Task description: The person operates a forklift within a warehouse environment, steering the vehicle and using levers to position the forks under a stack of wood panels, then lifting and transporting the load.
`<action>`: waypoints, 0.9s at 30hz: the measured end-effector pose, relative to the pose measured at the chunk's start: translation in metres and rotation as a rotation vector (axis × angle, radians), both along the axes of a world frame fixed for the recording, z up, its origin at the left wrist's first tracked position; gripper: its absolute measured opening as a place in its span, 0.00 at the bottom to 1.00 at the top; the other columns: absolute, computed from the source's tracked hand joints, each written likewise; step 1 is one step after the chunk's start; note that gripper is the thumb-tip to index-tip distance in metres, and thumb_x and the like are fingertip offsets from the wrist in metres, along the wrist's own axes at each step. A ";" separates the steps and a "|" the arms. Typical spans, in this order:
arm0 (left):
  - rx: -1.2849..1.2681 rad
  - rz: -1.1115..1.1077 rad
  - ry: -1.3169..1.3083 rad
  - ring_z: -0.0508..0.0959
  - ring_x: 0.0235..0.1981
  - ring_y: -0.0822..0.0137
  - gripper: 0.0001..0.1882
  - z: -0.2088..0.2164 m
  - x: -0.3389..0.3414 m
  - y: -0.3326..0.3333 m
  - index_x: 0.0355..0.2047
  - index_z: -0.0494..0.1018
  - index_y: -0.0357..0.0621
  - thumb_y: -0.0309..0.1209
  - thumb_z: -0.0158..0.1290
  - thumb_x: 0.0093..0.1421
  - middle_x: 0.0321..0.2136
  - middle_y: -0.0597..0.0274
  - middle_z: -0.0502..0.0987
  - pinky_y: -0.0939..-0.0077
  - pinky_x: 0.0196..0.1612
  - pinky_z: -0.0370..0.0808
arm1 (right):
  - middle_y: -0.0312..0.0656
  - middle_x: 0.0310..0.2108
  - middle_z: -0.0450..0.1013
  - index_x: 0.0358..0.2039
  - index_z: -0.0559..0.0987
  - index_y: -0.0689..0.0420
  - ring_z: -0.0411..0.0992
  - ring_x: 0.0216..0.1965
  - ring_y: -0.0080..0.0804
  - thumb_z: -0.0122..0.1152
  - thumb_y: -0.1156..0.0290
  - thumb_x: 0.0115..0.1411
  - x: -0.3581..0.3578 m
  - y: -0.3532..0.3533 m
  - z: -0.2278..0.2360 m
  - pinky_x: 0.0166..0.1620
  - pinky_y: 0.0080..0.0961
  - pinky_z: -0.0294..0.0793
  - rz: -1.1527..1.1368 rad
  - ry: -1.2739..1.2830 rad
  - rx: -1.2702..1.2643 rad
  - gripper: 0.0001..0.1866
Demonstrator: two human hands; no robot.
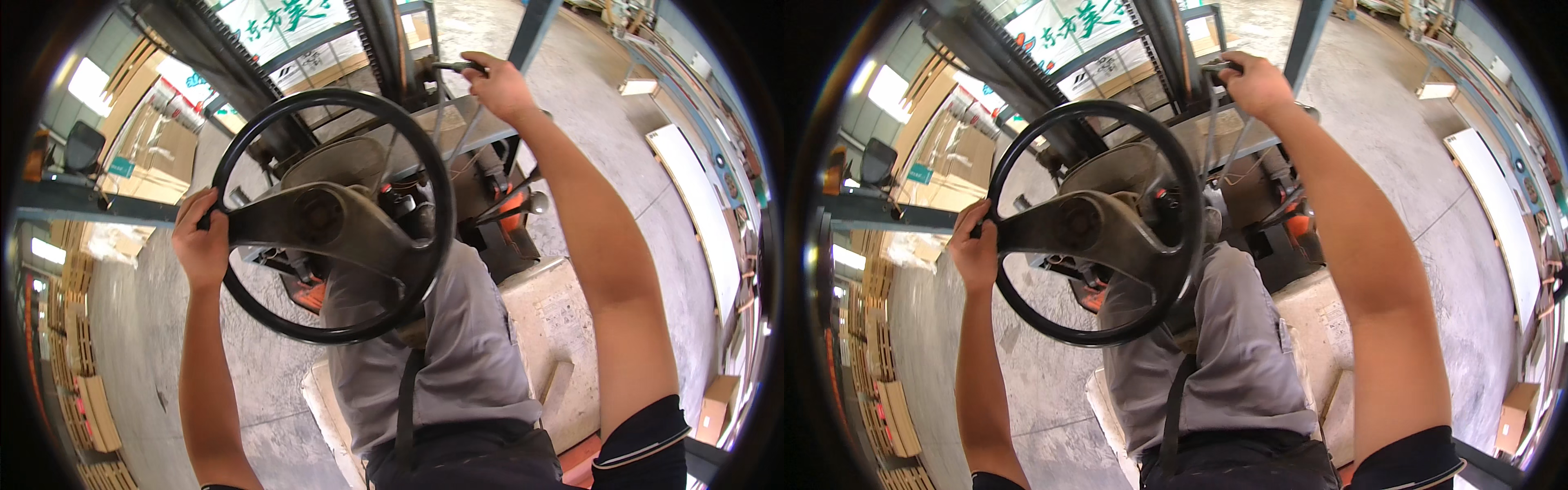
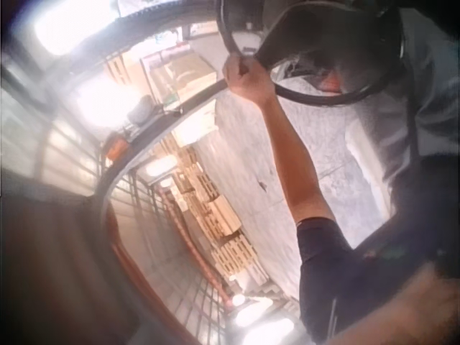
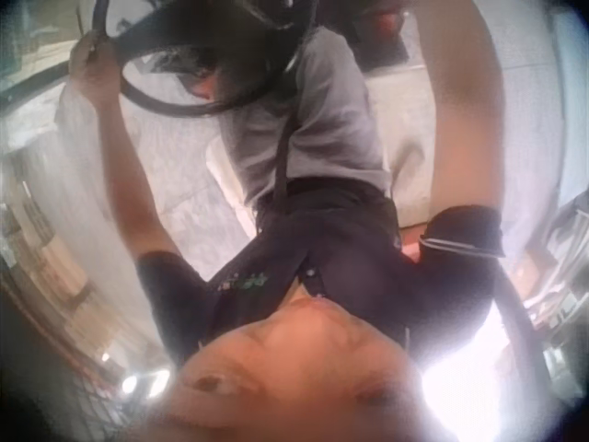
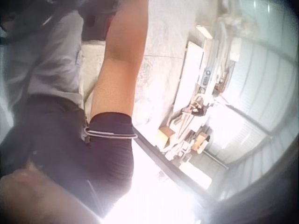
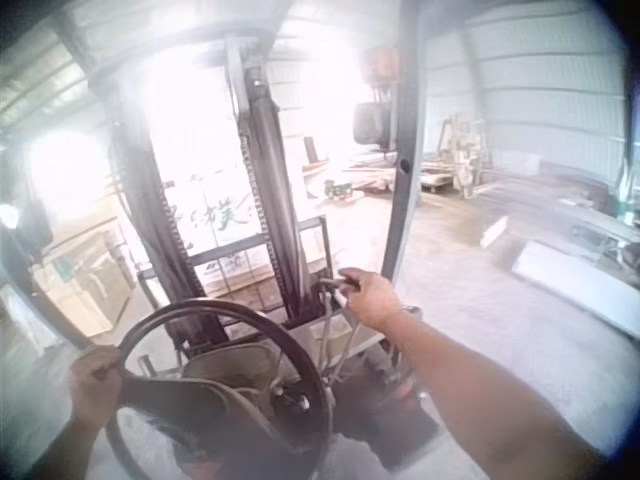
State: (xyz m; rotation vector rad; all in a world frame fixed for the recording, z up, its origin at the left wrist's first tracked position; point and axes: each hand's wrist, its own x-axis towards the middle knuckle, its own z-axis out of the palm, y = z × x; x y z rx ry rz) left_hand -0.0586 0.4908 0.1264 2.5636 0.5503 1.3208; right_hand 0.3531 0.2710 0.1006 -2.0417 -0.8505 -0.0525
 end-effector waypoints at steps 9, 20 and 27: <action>-0.014 0.074 0.109 0.77 0.43 0.59 0.11 0.008 -0.003 0.024 0.35 0.76 0.32 0.16 0.47 0.51 0.39 0.53 0.78 0.71 0.49 0.72 | 0.41 0.41 0.78 0.51 0.76 0.43 0.74 0.45 0.42 0.53 0.64 0.57 -0.032 0.003 0.013 0.50 0.34 0.73 -0.016 0.055 -0.012 0.20; -0.025 0.071 0.110 0.78 0.40 0.60 0.13 0.005 -0.004 0.032 0.36 0.77 0.33 0.16 0.47 0.50 0.37 0.53 0.78 0.72 0.48 0.72 | 0.43 0.47 0.74 0.52 0.76 0.41 0.73 0.48 0.43 0.52 0.63 0.58 -0.037 0.004 0.011 0.52 0.35 0.72 -0.016 0.125 -0.046 0.20; 0.023 0.077 0.137 0.77 0.40 0.61 0.12 0.021 0.025 0.044 0.36 0.76 0.32 0.18 0.49 0.50 0.38 0.54 0.78 0.74 0.48 0.71 | 0.43 0.47 0.75 0.52 0.76 0.41 0.73 0.48 0.41 0.52 0.63 0.58 -0.036 0.006 0.002 0.51 0.34 0.72 -0.013 0.133 0.024 0.20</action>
